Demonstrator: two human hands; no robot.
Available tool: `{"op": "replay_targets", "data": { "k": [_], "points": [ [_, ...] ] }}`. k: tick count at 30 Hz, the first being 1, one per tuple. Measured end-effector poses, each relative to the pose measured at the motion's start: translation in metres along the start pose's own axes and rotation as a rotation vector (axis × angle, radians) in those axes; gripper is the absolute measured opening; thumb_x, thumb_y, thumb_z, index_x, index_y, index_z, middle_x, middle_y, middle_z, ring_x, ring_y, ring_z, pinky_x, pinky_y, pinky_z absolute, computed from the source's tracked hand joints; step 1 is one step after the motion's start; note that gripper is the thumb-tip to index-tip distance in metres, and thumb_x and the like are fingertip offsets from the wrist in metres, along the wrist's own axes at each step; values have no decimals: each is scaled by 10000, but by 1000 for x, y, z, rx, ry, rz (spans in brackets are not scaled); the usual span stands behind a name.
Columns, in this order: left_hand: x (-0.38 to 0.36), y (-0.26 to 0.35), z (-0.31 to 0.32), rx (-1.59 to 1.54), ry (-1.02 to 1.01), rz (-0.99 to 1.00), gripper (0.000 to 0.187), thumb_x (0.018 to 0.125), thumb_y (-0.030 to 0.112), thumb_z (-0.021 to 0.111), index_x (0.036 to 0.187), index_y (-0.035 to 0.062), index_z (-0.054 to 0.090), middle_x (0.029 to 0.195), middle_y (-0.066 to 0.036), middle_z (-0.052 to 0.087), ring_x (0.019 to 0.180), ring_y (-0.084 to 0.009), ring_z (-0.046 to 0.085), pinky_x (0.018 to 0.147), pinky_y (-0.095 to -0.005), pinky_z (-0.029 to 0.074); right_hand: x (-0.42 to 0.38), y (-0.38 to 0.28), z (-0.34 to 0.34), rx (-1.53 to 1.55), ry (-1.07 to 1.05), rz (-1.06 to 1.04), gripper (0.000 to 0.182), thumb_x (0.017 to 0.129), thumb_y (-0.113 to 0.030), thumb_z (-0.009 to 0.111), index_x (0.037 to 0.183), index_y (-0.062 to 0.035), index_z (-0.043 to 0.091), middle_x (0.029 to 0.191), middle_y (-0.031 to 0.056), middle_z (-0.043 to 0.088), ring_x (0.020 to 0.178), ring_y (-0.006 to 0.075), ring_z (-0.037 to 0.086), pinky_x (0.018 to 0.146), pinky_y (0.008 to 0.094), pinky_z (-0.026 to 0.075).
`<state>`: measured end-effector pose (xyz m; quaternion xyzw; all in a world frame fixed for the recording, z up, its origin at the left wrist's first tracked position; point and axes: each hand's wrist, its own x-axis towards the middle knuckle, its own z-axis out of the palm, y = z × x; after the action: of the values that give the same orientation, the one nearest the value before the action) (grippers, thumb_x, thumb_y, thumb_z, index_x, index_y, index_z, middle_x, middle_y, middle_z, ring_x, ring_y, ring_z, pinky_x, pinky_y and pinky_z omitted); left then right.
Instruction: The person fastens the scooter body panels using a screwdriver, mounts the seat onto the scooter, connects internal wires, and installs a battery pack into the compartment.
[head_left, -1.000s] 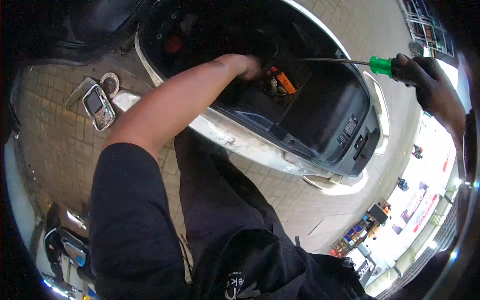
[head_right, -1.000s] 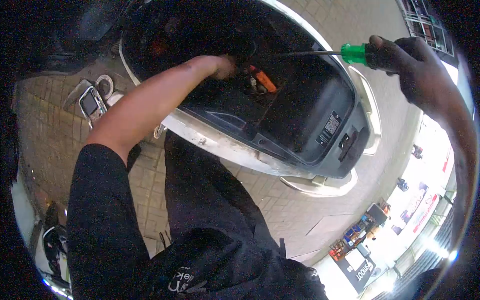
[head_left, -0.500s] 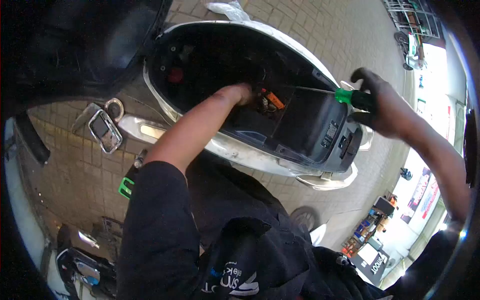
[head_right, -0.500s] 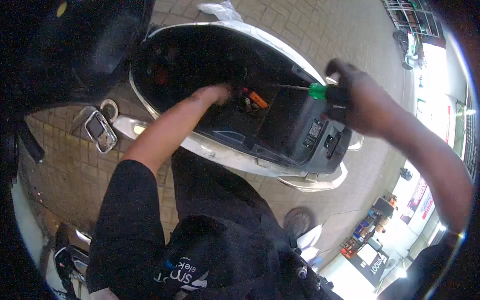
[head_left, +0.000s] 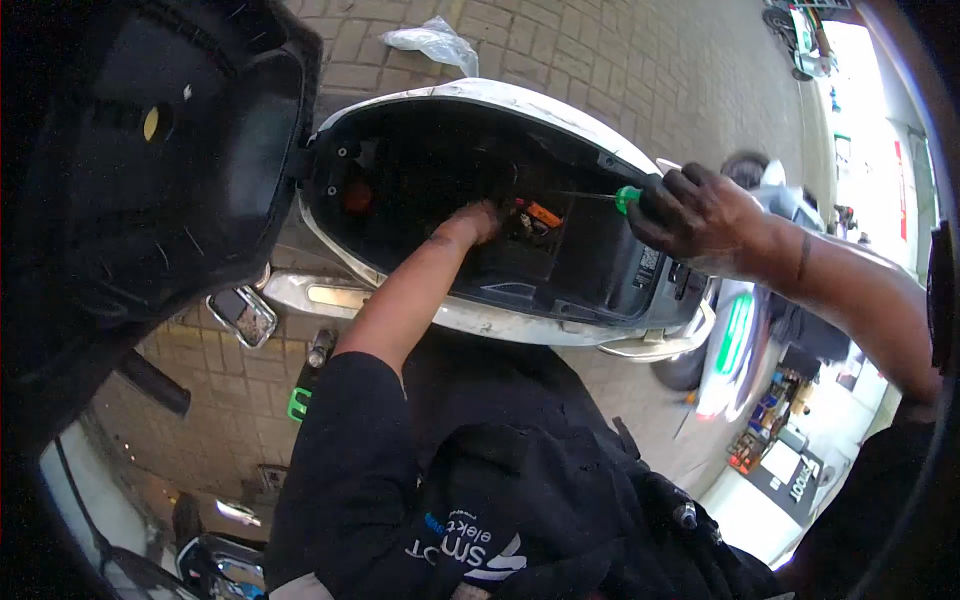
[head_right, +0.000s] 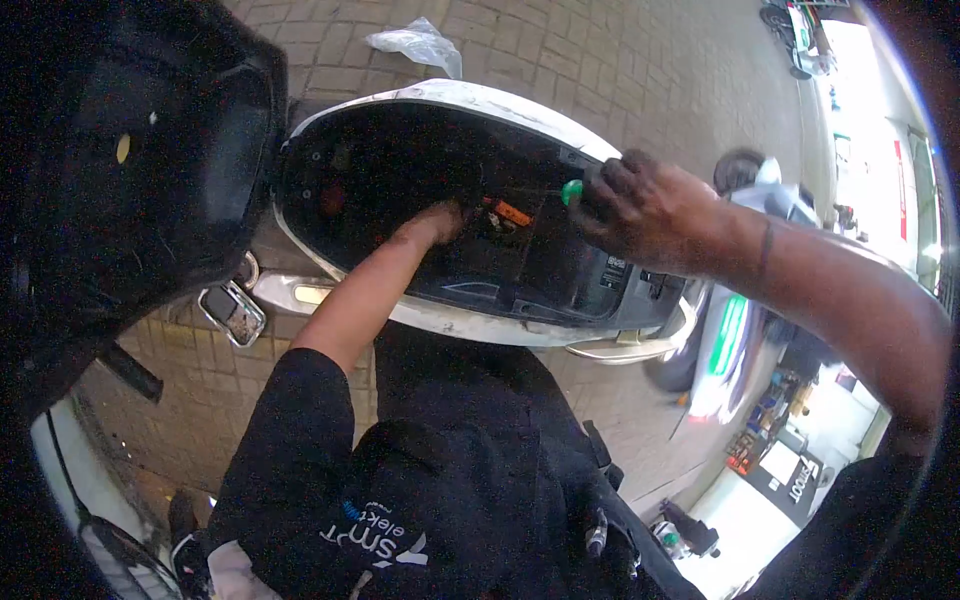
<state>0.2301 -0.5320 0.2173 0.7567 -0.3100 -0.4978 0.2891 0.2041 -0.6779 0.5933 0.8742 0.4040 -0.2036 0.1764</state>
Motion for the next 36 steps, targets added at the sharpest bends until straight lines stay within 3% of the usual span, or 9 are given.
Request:
{"op": "replay_targets", "data": {
  "k": [5,8,10,14,16,18,23,30,36],
  "points": [
    [-3,2,-8,9,-158,-67,549,937,479,378,1266,69,537,1290,-202,513,1218,-352,472,1004,-418,384,1,12,34,1293,-585,1112,352,918,-373,487,1017,-56,602,647,121,591,570,275,623,536,429,491],
    [25,-21,19,-46,-86,-91,523,937,448,389,1260,64,539,1295,-208,505,1214,-354,476,999,-421,389,-6,2,25,783,-139,710,322,877,-236,537,1145,-58,551,908,143,607,707,243,654,561,369,520],
    [16,-13,9,-14,-130,-124,512,937,432,391,1261,64,538,1301,-208,500,1216,-353,475,1000,-419,389,11,-7,-14,411,-482,472,403,825,-98,571,1223,-72,512,1119,179,565,911,220,645,653,321,545],
    [-2,-3,0,-47,-45,-107,481,934,397,398,1269,80,533,1317,-203,488,1221,-354,470,1001,-418,388,13,-3,-1,-111,-108,-15,309,869,-172,548,1161,-70,564,964,178,621,762,241,665,632,341,543],
    [-6,3,-14,-65,-130,-134,485,931,404,404,1274,84,529,1315,-203,490,1222,-355,469,1002,-419,387,47,7,-12,982,-479,1279,170,857,-199,603,935,-48,600,816,115,624,640,187,626,535,284,487],
    [-13,8,-17,-79,-212,-152,491,928,411,411,1279,87,526,1313,-203,492,1223,-355,467,1003,-420,385,43,31,-7,1517,-544,1393,225,894,-243,578,960,-30,604,727,108,605,621,141,598,543,293,487],
    [15,-16,12,-125,-72,-56,505,924,427,415,1253,66,545,1298,-202,504,1212,-354,477,1000,-420,391,15,-2,2,-147,-106,53,376,753,-164,638,1117,-105,569,847,127,609,704,249,653,629,386,538],
    [36,-31,31,10,-128,-44,538,918,473,422,1248,68,549,1289,-207,511,1197,-358,491,999,-415,395,32,-10,-5,1155,-368,1248,339,832,-201,626,1125,-46,554,950,230,634,839,354,654,727,440,538],
    [29,-30,26,-98,-64,-39,576,920,512,398,1262,71,539,1286,-205,515,1224,-352,466,1008,-414,385,16,-13,9,145,-332,412,330,810,-157,613,1134,-107,580,762,192,630,710,332,654,655,436,541]
  ]
}}
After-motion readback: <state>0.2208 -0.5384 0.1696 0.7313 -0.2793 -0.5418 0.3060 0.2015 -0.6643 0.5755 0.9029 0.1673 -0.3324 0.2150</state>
